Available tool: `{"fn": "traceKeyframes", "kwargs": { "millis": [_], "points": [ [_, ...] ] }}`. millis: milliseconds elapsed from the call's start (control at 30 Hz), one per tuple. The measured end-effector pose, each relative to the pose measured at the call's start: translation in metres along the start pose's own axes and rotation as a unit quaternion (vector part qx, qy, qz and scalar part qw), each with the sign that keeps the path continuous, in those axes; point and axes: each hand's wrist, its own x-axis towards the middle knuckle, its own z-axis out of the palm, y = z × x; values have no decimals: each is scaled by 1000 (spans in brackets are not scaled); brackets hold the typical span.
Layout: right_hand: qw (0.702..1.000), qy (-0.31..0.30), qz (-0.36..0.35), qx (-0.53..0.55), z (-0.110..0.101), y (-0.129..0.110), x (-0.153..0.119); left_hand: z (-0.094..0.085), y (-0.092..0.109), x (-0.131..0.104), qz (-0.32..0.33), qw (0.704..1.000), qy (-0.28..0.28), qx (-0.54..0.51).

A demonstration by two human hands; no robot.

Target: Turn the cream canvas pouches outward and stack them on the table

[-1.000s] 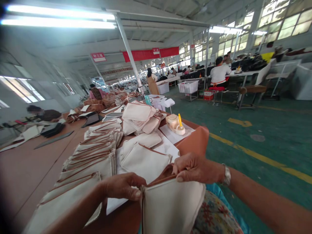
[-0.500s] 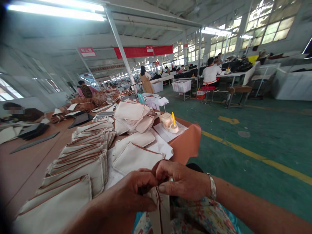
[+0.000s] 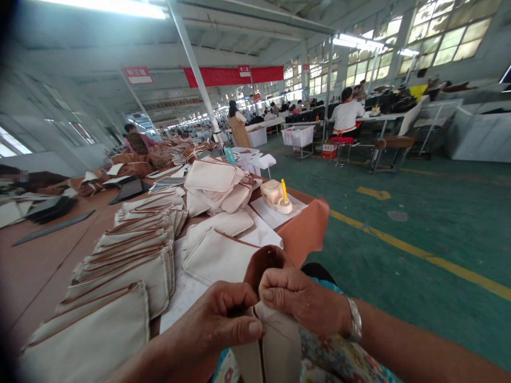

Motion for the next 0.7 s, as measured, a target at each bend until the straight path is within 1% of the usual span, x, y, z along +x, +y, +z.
{"fn": "traceKeyframes", "kwargs": {
  "millis": [67, 167, 300, 367, 467, 533, 600, 700],
  "points": [
    [1000, -2, -2, 21, 0, 1, 0, 2, 1, -1, 5, 1000, -3, -23],
    [1000, 18, -5, -19, 1, 4, -2, 2, -4, -3, -2, 999, -2, -49],
    [998, 26, -14, -56, 1, 1, -3, 3, -13, -2, -6, 998, 30, -50],
    [998, 23, -10, -50, 0, -4, -3, 5, -13, -2, -4, 999, 46, -22],
    [999, 19, 2, -40, -1, -10, -2, 9, -8, -1, -2, 996, 78, 38],
    [998, 18, 8, -60, 1, -12, -1, 12, -4, -1, 1, 991, 104, 81],
    [995, 33, 18, -91, 3, -12, -1, 14, -3, 0, 6, 983, 123, 136],
    [989, 78, 35, -121, 8, -12, -2, 17, -5, 1, 4, 965, 147, 215]
  ]
}}
